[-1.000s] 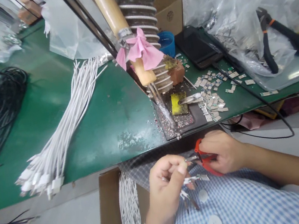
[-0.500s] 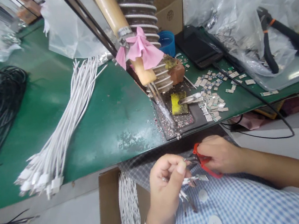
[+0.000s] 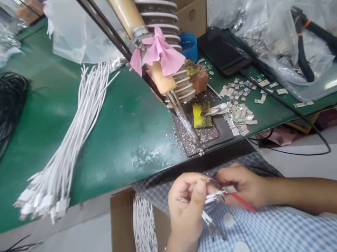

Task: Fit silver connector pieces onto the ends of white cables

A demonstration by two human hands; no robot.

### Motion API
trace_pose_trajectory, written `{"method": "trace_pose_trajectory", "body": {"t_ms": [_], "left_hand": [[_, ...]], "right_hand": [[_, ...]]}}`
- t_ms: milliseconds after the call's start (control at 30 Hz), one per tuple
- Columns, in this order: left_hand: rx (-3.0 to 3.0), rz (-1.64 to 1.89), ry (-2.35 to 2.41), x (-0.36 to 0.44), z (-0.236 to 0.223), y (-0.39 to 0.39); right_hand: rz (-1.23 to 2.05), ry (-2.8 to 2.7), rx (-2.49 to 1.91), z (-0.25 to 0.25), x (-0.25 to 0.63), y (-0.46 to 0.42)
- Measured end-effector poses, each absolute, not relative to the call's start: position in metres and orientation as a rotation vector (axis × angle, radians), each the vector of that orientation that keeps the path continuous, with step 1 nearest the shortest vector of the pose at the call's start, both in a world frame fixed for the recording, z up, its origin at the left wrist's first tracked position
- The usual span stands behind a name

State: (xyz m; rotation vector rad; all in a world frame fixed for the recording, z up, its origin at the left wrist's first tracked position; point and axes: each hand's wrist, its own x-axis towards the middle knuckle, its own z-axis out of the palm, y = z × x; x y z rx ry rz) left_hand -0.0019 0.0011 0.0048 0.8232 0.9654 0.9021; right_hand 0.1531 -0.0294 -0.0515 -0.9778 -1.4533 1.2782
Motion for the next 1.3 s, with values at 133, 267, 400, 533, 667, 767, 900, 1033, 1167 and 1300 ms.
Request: {"method": "trace_pose_trajectory", "body": {"t_ms": [133, 267, 400, 533, 667, 767, 900, 1033, 1167, 1300], "left_hand": [[0.871, 0.868, 0.964, -0.005, 0.002, 0.004], [0.903, 0.856, 0.953, -0.006, 0.0, 0.004], [0.878, 0.88, 0.966, -0.005, 0.0, 0.004], [0.915, 0.831, 0.922, -0.007, -0.001, 0.005], [0.87, 0.869, 0.962, -0.005, 0.001, 0.004], [0.849, 0.881, 0.959, -0.004, 0.001, 0.004], [0.88, 0.848, 0.872, -0.008, -0.003, 0.005], [0.893, 0.816, 0.857, -0.011, -0.003, 0.005], [0.877, 0.778, 0.906, -0.01, 0.004, 0.005], [0.871, 0.773, 0.916, -0.008, 0.008, 0.006]], "right_hand": [[1.007, -1.633, -1.056, -0.049, 0.167, -0.025], [0.743, -1.773, -1.092, -0.046, 0.176, -0.02], [0.61, -1.827, -1.082, -0.045, 0.179, -0.017], [0.561, -1.864, -1.09, -0.047, 0.18, -0.017], [0.542, -1.906, -1.112, -0.049, 0.183, -0.017], [0.525, -1.908, -1.123, -0.05, 0.184, -0.017], [0.493, -1.911, -1.129, -0.051, 0.184, -0.016], [0.467, -1.928, -1.126, -0.05, 0.184, -0.014], [0.439, -1.957, -1.119, -0.049, 0.185, -0.012], [0.401, -1.962, -1.117, -0.048, 0.185, -0.011]]}}
